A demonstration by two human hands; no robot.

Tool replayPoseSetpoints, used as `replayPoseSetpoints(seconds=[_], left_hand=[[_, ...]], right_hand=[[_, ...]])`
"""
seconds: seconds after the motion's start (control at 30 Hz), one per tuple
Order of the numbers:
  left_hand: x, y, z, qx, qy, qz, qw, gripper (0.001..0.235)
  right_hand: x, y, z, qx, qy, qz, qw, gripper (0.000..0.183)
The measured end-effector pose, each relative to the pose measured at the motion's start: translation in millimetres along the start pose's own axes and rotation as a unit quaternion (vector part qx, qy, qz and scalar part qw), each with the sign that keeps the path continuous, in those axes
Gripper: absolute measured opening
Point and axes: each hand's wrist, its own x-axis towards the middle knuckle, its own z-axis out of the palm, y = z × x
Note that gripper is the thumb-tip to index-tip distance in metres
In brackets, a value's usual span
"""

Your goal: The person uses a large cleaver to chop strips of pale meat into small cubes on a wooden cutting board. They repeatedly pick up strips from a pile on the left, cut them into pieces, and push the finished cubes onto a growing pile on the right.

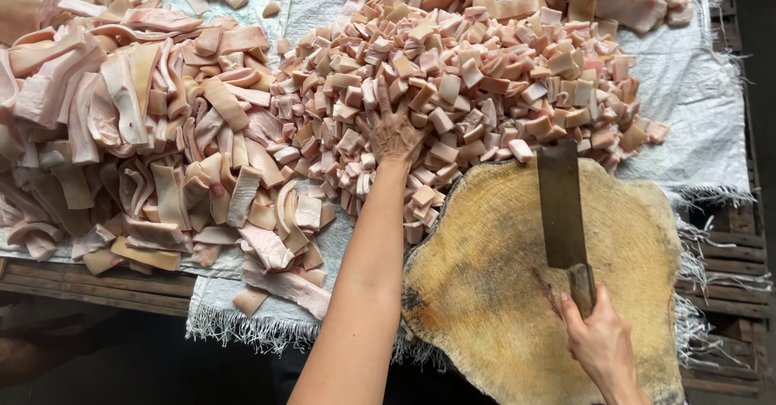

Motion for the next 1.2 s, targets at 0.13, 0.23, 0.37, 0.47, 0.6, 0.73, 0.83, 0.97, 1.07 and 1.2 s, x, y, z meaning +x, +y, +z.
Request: replayPoseSetpoints(seconds=[0.13,0.23,0.37,0.47,0.6,0.73,0.83,0.97,1.07,1.2], left_hand=[[24,-10,-15,-0.080,-0.043,-0.086,0.992,0.097],[45,-22,-9,-0.087,-0.020,-0.106,0.990,0.098],[76,-54,5,-0.052,-0.080,-0.183,0.978,0.091],[87,-53,-20,-0.014,-0.210,-0.199,0.957,0.088],[68,-20,-79,0.020,-0.350,-0.168,0.921,0.088],[10,-37,-86,-0.014,-0.258,0.011,0.966,0.091],[-35,-95,-72,-0.060,-0.120,0.113,0.985,0.077],[-84,-226,-107,-0.114,-0.009,0.026,0.993,0.055],[-115,-294,-137,-0.094,-0.010,-0.147,0.985,0.054],[-122,-306,-151,-0.085,-0.083,-0.222,0.968,0.082]], right_hand=[[10,8,1,-0.027,0.015,0.009,0.999,0.060],[19,17,11,-0.039,-0.002,0.025,0.999,0.052],[18,20,21,-0.105,0.012,0.010,0.994,0.044],[14,14,15,-0.043,-0.003,0.004,0.999,0.044],[6,8,8,-0.022,0.003,-0.025,0.999,0.047],[5,11,7,-0.035,0.022,-0.079,0.996,0.052],[4,9,6,-0.047,0.037,-0.101,0.993,0.048],[-17,6,1,0.022,0.014,-0.074,0.997,0.045],[-51,15,-7,0.010,0.031,-0.084,0.996,0.043],[-72,29,2,-0.025,0.020,-0.056,0.998,0.044]])
